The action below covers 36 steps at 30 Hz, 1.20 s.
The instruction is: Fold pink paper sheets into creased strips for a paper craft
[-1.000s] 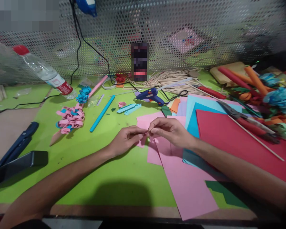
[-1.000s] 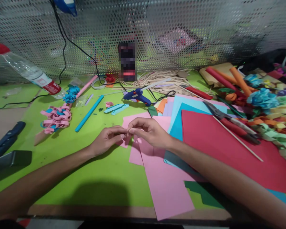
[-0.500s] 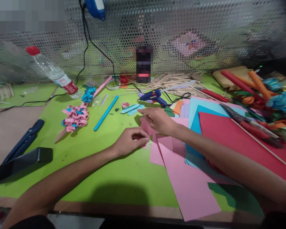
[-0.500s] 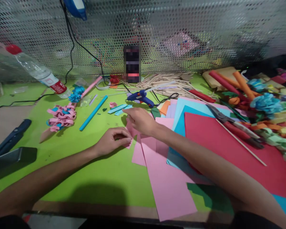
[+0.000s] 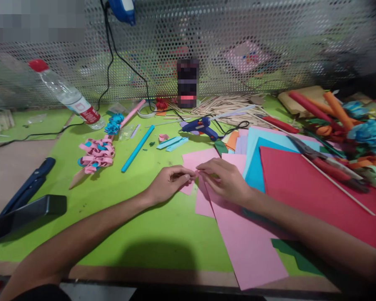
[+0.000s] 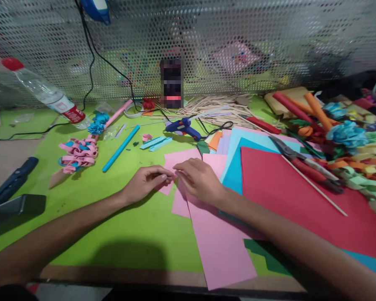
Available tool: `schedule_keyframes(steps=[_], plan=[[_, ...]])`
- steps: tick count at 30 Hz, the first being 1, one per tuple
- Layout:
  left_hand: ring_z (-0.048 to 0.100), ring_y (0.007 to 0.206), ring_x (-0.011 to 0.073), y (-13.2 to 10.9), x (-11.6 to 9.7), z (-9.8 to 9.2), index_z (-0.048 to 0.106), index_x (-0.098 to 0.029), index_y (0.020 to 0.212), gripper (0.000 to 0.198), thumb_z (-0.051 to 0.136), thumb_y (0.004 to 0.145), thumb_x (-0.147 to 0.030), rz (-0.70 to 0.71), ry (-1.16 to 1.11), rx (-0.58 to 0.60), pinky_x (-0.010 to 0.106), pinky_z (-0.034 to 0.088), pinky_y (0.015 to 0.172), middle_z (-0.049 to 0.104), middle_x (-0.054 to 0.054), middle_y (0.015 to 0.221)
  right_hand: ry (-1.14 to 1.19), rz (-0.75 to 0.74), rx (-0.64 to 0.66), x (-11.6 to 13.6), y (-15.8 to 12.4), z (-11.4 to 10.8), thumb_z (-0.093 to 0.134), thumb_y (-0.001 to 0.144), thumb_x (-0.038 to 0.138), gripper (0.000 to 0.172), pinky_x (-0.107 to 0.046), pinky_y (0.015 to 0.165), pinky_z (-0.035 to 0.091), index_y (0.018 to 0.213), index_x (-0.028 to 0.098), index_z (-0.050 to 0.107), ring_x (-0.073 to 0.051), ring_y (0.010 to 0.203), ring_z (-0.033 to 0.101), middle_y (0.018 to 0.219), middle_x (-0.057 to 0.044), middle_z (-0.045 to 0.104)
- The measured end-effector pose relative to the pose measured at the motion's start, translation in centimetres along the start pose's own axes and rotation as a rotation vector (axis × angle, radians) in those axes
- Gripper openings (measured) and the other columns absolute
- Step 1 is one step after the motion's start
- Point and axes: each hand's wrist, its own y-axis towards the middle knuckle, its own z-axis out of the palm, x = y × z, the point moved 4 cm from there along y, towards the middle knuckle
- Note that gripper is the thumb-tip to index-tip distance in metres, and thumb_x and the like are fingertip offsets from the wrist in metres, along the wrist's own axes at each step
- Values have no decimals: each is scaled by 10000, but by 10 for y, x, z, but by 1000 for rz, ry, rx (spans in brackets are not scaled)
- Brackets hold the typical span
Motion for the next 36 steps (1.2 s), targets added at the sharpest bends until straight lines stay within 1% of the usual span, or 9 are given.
schedule_keyframes(steps=[4, 7, 10, 13, 16, 21, 25, 31, 36], plan=[[685, 919, 181, 0, 1, 0, 727, -144, 1085, 286, 644, 921, -364, 13, 7, -15, 294, 569, 817, 703, 115, 1083, 5, -14, -30, 2, -3, 2, 527, 962, 169, 118, -332, 719, 498, 978, 197, 641, -191, 783, 641, 865, -60, 719], [685, 942, 185, 0, 1, -1, 728, -141, 1086, 281, 641, 925, -355, 20, 2, -10, 310, 567, 859, 698, 119, 1105, 41, -11, -43, 3, -1, 3, 494, 970, 156, 168, -350, 755, 508, 1041, 196, 641, -201, 841, 652, 934, -68, 730], [676, 951, 182, 0, 0, -2, 736, -151, 1073, 256, 641, 926, -337, 37, 47, -17, 304, 563, 855, 699, 109, 1090, 73, 16, -42, 4, 0, 3, 576, 956, 227, 108, -349, 762, 512, 1019, 192, 656, -201, 841, 656, 933, -64, 734], [659, 979, 181, 1, -3, -3, 744, -165, 1065, 222, 637, 926, -302, 61, 115, -24, 286, 551, 851, 700, 96, 1085, 68, 88, -25, 6, 1, 5, 628, 939, 292, 122, -338, 720, 512, 965, 183, 677, -196, 780, 663, 869, -56, 737], [658, 952, 177, 1, -6, -1, 742, -165, 1076, 223, 627, 928, -286, 56, 109, -1, 280, 547, 831, 700, 91, 1054, 99, 185, 0, 7, 2, 6, 617, 942, 274, 114, -314, 689, 520, 940, 190, 694, -187, 757, 682, 852, -46, 746], [666, 945, 184, 0, -6, 0, 746, -156, 1043, 222, 651, 910, -306, 63, 68, -15, 292, 548, 842, 700, 97, 1044, 305, 310, 31, 6, 5, 6, 576, 913, 176, 143, -279, 688, 553, 976, 210, 700, -169, 779, 704, 893, -27, 754], [663, 928, 182, 0, -6, 0, 746, -165, 1059, 229, 645, 913, -309, 59, 82, 7, 289, 547, 824, 699, 94, 1035, 399, 372, 36, 6, 6, 7, 633, 886, 224, 83, -267, 658, 560, 928, 201, 701, -170, 748, 700, 849, -29, 750], [660, 986, 193, 0, -6, 0, 741, -172, 1091, 234, 657, 912, -297, 76, 54, 4, 302, 545, 863, 690, 98, 1082, 365, 388, -13, 4, 5, 7, 597, 857, 155, 132, -246, 635, 550, 932, 202, 697, -150, 715, 681, 823, -16, 740], [640, 1017, 199, -1, -3, 1, 669, -208, 1250, 341, 641, 927, -316, 58, 51, 21, 304, 553, 842, 639, 103, 1177, 232, 372, -67, 2, 3, 4, 632, 828, 171, 99, -265, 629, 559, 899, 195, 697, -160, 706, 676, 827, -32, 736]])
